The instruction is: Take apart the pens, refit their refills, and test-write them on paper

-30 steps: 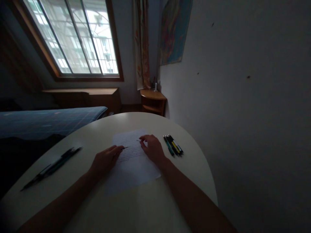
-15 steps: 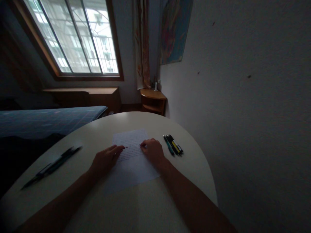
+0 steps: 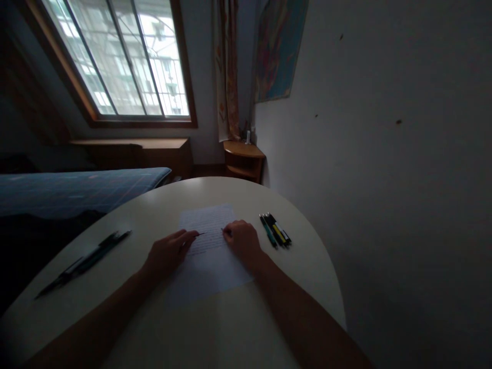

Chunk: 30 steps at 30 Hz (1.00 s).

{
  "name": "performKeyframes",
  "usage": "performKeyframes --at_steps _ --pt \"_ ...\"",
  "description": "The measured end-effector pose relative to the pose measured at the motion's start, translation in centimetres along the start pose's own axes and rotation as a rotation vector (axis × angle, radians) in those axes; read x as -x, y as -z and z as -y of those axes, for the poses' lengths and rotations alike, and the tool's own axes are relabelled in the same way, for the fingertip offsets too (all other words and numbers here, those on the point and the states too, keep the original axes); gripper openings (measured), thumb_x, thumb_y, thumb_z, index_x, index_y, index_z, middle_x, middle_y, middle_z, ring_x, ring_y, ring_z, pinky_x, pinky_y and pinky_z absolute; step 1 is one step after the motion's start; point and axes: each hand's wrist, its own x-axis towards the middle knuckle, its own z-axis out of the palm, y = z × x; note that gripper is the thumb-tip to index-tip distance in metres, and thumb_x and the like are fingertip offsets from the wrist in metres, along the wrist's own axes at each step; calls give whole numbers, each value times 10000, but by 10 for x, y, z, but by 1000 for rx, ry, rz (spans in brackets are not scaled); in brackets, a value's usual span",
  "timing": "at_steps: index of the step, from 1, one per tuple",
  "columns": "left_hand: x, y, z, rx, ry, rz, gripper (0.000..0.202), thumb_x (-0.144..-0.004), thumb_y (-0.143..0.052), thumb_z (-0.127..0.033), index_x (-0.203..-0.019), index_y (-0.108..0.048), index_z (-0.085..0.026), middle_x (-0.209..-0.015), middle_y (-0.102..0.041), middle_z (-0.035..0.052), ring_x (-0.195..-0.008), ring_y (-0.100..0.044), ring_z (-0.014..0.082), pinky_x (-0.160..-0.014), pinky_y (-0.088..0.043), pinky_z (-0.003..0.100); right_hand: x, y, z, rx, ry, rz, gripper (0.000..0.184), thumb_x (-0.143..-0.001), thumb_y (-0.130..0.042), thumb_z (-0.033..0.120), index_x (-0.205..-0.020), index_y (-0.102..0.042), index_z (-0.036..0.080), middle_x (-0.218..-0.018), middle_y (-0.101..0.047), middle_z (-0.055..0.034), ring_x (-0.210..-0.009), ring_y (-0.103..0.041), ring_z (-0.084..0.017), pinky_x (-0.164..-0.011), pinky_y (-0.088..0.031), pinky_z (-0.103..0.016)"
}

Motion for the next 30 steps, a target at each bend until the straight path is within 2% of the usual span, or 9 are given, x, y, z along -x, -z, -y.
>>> performKeyframes --at_steps 3,7,15,20,30 --pt "0 0 0 -3 -3 12 269 -992 -421 -342 -1147 -631 -276 -926 -697 12 -767 -657 148 -615 -439 223 0 1 4 -57 29 -49 95 -852 -643 220 -904 -720 203 -904 -725 -41 -875 -636 -178 -820 -431 -291" --pt "-1 1 -1 9 -6 36 271 -990 -423 -324 -1159 -629 -276 -954 -697 19 -778 -661 153 -627 -447 230 1 1 14 -170 142 -121 115 -857 -649 241 -958 -686 201 -886 -707 -29 -850 -628 -168 -834 -424 -302" --pt "-1 2 -2 49 -40 63 276 -988 -425 -306 -1168 -633 -284 -944 -696 23 -783 -653 148 -643 -449 228 4 -6 22 -194 329 -114 153 -852 -675 261 -996 -666 208 -962 -691 -35 -923 -617 -174 -859 -410 -309" --pt "-1 1 -2 47 -56 64 276 -990 -425 -314 -1162 -639 -283 -949 -700 22 -788 -656 146 -653 -458 229 1 -9 20 -182 347 -96 64 -886 -645 232 -932 -685 212 -936 -699 -23 -908 -624 -161 -848 -410 -299" --pt "1 -1 2 61 -43 -9 281 -984 -436 -339 -1159 -647 -275 -961 -717 22 -810 -671 153 -677 -489 236 0 -3 13 -164 291 -110 69 -900 -626 228 -939 -681 218 -951 -699 -26 -921 -624 -163 -850 -406 -303"
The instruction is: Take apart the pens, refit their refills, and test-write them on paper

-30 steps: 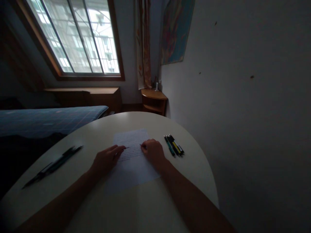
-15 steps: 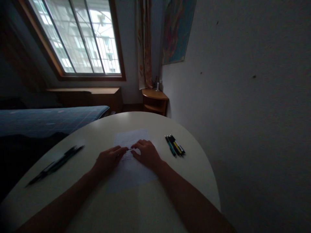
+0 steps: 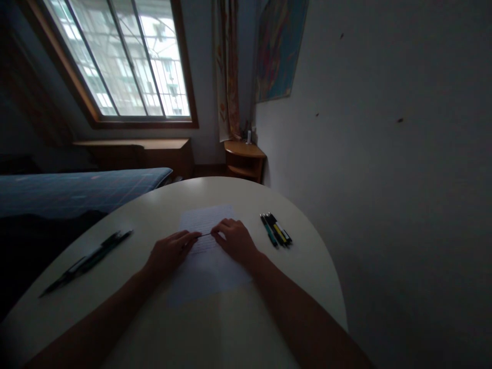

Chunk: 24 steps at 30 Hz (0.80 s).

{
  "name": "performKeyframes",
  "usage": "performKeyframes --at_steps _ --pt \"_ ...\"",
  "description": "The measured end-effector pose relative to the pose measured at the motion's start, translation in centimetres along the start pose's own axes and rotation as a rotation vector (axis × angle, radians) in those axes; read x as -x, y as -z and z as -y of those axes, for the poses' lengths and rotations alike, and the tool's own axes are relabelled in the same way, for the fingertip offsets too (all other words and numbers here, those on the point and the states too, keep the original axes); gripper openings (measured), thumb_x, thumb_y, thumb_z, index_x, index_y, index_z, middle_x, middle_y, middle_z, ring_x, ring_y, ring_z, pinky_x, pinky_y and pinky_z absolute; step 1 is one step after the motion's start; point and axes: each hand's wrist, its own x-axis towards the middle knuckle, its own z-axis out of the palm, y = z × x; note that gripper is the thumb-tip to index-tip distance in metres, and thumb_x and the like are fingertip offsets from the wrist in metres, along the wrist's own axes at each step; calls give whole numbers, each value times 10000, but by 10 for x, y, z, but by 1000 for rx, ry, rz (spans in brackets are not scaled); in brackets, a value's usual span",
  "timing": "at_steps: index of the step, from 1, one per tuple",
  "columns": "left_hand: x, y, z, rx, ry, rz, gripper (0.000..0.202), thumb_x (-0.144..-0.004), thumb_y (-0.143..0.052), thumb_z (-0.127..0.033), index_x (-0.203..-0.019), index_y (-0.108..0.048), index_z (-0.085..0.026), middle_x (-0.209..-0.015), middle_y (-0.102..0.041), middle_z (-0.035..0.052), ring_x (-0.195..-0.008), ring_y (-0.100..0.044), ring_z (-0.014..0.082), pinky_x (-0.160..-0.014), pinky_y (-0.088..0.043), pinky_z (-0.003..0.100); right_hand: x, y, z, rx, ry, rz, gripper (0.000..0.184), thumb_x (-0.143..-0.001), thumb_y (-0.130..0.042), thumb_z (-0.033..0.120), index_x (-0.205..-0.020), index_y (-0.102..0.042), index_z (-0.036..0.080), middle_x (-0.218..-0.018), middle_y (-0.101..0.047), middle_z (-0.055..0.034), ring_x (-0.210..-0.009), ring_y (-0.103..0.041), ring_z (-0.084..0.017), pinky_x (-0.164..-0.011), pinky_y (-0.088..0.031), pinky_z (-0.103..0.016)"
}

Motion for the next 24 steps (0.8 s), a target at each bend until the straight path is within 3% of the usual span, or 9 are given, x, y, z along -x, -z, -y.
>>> performKeyframes --at_steps 13,24 --pt "-3 2 12 -28 243 -98 264 -948 -463 -339 -1086 -659 -228 -1061 -723 57 -914 -687 214 -767 -541 323 3 13 -12 41 -238 -69 16 -848 -654 194 -843 -662 181 -913 -681 -42 -867 -619 -175 -809 -437 -299" --pt "-3 -5 15 73 179 -118 287 -924 -466 -272 -1156 -615 -194 -1079 -704 87 -945 -670 212 -846 -542 356 5 10 -3 213 -346 37 56 -801 -666 220 -754 -655 191 -860 -668 -53 -801 -596 -183 -746 -412 -301"
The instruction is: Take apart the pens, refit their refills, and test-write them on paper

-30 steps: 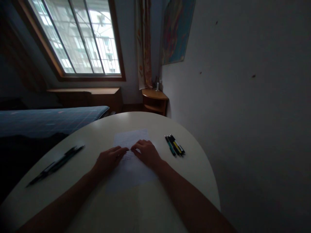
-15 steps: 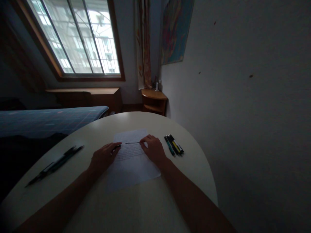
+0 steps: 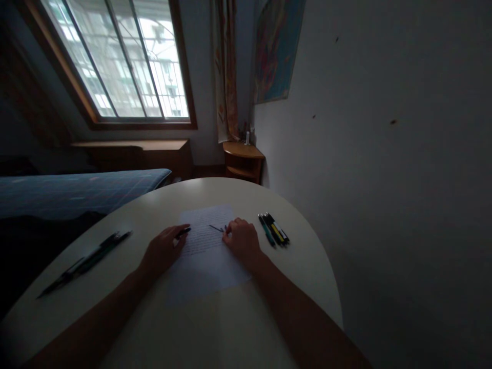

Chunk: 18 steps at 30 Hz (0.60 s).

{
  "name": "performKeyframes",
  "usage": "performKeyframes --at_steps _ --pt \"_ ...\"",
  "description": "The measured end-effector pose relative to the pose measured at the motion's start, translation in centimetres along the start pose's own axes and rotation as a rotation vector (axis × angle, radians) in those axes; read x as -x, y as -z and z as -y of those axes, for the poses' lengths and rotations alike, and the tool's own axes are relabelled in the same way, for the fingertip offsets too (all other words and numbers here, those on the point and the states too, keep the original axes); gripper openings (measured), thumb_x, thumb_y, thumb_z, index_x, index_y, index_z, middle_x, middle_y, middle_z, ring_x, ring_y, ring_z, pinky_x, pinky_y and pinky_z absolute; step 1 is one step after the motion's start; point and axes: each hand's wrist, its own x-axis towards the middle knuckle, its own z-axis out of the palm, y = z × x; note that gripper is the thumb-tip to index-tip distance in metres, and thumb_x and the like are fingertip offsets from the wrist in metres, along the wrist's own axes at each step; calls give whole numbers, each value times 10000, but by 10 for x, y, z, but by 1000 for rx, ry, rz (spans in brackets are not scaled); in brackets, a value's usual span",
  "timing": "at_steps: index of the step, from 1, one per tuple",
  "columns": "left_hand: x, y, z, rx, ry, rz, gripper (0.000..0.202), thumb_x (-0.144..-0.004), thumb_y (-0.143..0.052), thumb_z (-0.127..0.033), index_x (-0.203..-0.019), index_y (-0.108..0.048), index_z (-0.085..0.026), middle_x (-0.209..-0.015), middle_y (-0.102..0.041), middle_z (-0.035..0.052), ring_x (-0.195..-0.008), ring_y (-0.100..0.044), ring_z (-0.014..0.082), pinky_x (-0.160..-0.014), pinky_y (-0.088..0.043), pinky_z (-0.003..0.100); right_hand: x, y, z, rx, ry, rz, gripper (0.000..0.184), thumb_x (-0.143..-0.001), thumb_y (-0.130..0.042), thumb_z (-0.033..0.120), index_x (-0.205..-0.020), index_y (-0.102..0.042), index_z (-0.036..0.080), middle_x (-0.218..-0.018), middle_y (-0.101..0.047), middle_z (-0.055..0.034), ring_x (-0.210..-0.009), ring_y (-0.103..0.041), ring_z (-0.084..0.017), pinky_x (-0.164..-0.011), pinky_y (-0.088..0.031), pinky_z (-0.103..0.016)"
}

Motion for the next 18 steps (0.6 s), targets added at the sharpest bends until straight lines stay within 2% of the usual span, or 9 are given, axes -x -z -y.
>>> performKeyframes --at_steps 4,11,14,18 --pt "-1 -2 2 58 -44 -22 253 -928 -461 -251 -1112 -622 -188 -1079 -702 94 -979 -659 213 -890 -532 379 2 -1 3 39 -15 40 60 -796 -664 236 -754 -673 193 -854 -666 -64 -789 -590 -189 -725 -403 -308" --pt "-2 -1 1 101 -185 -2 255 -962 -448 -257 -1107 -649 -197 -1022 -710 79 -948 -654 197 -852 -543 362 1 1 2 47 -4 29 104 -799 -694 284 -748 -682 194 -852 -660 -65 -814 -592 -201 -727 -404 -314" --pt "-2 -1 0 118 -257 10 257 -967 -461 -257 -1130 -651 -200 -1046 -713 76 -956 -648 190 -849 -533 345 1 1 6 -17 60 14 108 -805 -714 290 -777 -684 191 -882 -667 -57 -847 -596 -197 -755 -410 -310" --pt "-2 1 -3 63 -330 25 243 -963 -483 -233 -1134 -655 -217 -1052 -720 65 -941 -639 194 -845 -498 361 4 -6 15 -105 227 40 138 -830 -712 335 -884 -696 209 -893 -676 -33 -888 -600 -188 -801 -405 -314"
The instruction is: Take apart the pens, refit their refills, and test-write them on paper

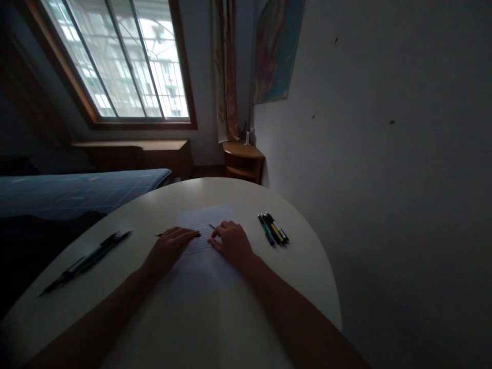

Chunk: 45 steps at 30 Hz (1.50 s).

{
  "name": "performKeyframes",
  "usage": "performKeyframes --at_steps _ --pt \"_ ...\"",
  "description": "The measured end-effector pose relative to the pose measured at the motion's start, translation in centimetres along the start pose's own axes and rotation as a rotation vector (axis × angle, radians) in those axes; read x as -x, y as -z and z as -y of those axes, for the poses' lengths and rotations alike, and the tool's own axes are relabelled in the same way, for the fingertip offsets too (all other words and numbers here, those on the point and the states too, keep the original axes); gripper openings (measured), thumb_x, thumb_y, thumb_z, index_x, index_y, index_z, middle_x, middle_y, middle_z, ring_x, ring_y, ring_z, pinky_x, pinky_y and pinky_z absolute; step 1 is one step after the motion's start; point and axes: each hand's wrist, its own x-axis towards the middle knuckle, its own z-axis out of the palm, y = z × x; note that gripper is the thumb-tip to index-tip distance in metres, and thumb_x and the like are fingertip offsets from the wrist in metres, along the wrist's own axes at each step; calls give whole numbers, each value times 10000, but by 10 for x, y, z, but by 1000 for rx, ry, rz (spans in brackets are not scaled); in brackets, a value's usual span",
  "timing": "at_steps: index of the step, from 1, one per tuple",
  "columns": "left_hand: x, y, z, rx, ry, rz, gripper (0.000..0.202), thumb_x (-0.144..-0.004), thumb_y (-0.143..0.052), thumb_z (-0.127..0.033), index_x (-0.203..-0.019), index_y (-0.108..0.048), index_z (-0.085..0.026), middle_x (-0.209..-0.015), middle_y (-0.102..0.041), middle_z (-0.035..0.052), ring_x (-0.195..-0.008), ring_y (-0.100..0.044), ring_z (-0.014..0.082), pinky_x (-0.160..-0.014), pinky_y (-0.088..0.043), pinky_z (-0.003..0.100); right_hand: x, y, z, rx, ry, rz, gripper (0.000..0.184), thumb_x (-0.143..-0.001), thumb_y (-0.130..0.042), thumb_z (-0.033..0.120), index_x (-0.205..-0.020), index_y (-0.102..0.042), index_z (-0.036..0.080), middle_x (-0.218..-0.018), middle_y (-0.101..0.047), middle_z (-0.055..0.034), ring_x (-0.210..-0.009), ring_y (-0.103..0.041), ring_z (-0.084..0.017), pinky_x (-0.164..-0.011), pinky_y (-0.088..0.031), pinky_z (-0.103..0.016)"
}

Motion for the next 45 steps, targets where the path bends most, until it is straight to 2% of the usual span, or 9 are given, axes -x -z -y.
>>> performKeyframes --at_steps 6,12,17,25,33,39,45 --pt "-1 3 -3 -95 -122 -33 243 -924 -542 -163 -1117 -663 -249 -1037 -723 37 -927 -629 193 -874 -439 388 1 -17 9 -55 57 52 182 -850 -694 351 -967 -704 211 -908 -687 -37 -897 -596 -182 -816 -403 -313" --pt "-6 8 -12 -163 -147 -67 306 -895 -533 -72 -1024 -684 -304 -988 -727 -30 -931 -641 170 -1101 -258 487 -1 -23 10 -40 48 71 178 -843 -698 342 -928 -702 186 -886 -690 -39 -869 -597 -179 -804 -409 -301" --pt "-9 12 -19 -262 -192 -112 325 -866 -558 -54 -1006 -689 -316 -1005 -724 -46 -1046 -611 198 -1168 -131 529 -1 -26 9 -19 61 80 157 -856 -680 330 -927 -703 192 -889 -688 -37 -855 -600 -170 -788 -407 -289" --pt "-9 14 -22 -314 -203 -128 329 -842 -593 -60 -1003 -692 -330 -1061 -714 -47 -1166 -556 243 -1168 -161 561 -3 -26 10 -28 58 85 117 -876 -651 290 -907 -702 191 -885 -691 -36 -845 -602 -160 -788 -408 -282" --pt "-9 11 -21 -327 -191 -167 325 -837 -615 -70 -1001 -695 -340 -1091 -703 -37 -1192 -524 253 -1155 -155 595 -2 -27 9 -27 59 82 115 -867 -655 284 -910 -702 189 -883 -697 -37 -848 -608 -163 -781 -404 -281" --pt "-7 10 -16 -309 -92 -200 241 -830 -645 -103 -914 -710 -319 -1049 -710 -33 -1170 -523 265 -1138 -198 598 -1 -24 11 -21 30 49 117 -887 -608 268 -893 -708 209 -868 -703 -23 -845 -613 -163 -782 -382 -291" --pt "-4 11 -10 -345 21 -205 246 -838 -652 -129 -967 -711 -330 -1002 -717 -33 -1134 -538 273 -1133 -190 608 -1 -10 11 47 -17 57 131 -892 -594 270 -907 -701 197 -890 -706 -34 -876 -603 -168 -801 -368 -301"
